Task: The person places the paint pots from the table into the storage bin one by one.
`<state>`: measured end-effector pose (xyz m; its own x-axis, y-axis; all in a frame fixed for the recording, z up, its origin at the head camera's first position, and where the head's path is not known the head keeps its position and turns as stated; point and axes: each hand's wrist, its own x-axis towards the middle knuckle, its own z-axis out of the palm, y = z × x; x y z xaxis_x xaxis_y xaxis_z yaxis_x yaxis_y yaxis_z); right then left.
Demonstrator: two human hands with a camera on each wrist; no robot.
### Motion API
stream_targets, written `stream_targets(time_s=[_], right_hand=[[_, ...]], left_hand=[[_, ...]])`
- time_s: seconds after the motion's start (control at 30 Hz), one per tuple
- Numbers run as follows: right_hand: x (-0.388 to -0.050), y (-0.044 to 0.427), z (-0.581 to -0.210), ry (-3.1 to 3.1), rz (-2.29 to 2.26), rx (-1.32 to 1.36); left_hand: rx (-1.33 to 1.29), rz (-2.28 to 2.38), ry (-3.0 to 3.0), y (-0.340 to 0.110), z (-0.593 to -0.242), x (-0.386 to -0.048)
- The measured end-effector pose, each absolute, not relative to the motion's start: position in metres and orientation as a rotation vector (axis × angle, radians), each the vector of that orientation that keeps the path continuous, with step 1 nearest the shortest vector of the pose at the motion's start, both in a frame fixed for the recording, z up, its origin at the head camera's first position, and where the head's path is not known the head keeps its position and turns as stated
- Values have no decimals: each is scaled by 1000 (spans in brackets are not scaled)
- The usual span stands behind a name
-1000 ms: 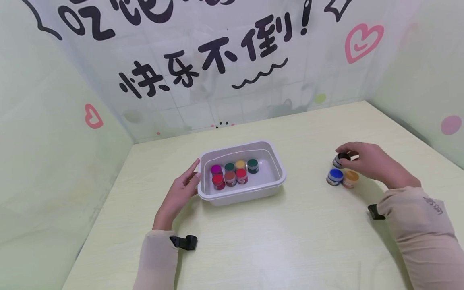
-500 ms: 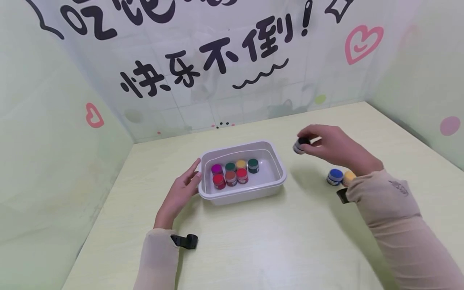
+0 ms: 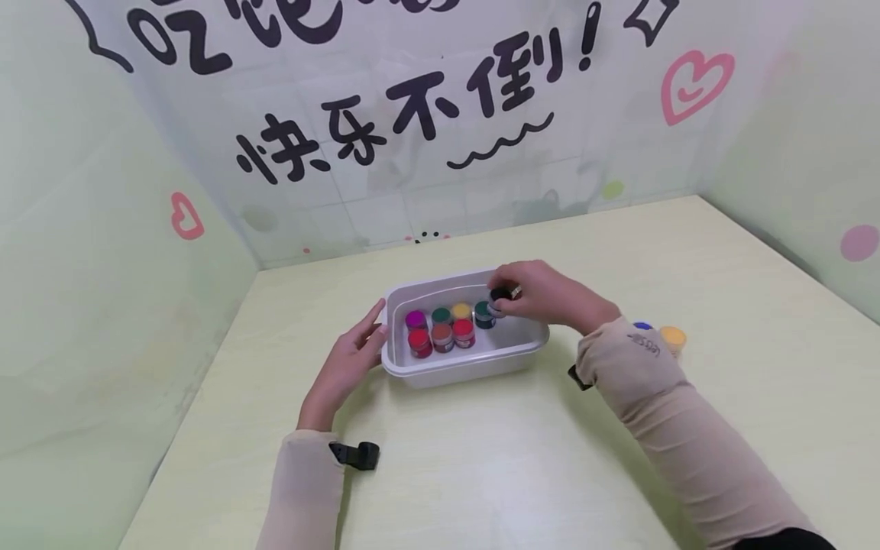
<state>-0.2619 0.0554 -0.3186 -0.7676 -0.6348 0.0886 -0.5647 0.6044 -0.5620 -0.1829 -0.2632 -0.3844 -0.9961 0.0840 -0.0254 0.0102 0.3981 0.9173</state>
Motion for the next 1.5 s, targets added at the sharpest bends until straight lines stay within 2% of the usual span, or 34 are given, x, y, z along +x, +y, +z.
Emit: stream_targets(time_s=[0.2,0.4,0.97,1.2,1.5], right_hand=[[-263,34,-327,2664,-701,-1052],[-264,23,-333,2656,-595,-963],[-265,16,-345,2668,-606,-986],[-258,31,-336,2717,-739,-1062],[-251,89,-330,2769,-1123,-998]], left_hand=[[85,1674,2578,-263,-385,-183],[90,1686,2564,-264,-387,-185],[66,1683,2566,-263,-386,-184],[59,1687,2557,-262,-387,-183],[80,1685,2559,-262,-386,-183]])
